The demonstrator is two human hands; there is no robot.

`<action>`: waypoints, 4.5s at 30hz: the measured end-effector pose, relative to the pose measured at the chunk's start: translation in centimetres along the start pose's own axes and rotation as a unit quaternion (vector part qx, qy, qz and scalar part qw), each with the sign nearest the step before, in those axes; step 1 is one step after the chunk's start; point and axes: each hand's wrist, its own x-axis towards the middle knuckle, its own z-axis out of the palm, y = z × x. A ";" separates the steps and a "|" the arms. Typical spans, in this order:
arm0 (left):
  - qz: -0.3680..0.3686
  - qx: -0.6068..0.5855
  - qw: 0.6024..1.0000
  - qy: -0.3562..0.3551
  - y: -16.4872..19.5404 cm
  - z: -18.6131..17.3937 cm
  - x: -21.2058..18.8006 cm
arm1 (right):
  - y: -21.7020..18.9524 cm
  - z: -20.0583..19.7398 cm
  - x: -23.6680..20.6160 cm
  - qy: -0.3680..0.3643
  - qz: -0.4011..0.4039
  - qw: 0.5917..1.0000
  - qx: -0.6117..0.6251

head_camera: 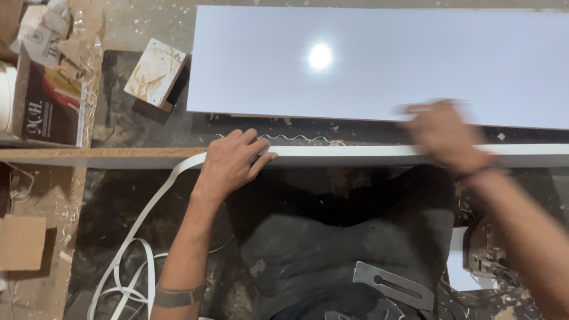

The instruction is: The person sits on the floor with a white panel across their lap and applies white edge banding tape to the panel's long edge. They press the tape with a heated edge-banding iron along the edge, press the warmed tape down by hand, and trim the overhanging tape ends with a utility knife, repeating along the edge.

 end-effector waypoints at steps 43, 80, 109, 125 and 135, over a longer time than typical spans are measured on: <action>-0.004 0.021 0.997 -0.068 0.7 -0.2 1.4 | -18.1 0.9 10.7 -0.084 -0.030 0.991 0.104; 0.051 0.002 0.996 -0.075 6.9 6.0 6.7 | 6.3 -0.9 -1.1 -0.351 0.378 0.840 0.168; 0.177 -0.190 0.966 0.016 31.4 19.8 21.5 | 14.6 -5.6 -11.3 -0.212 0.414 0.883 0.060; -0.011 -0.009 0.993 -0.121 6.2 7.0 6.9 | -10.4 0.6 11.0 -0.192 0.085 0.955 0.212; -0.227 0.023 0.965 -0.129 -7.7 -2.0 -3.4 | -14.5 -1.0 9.0 0.014 -0.077 0.989 0.126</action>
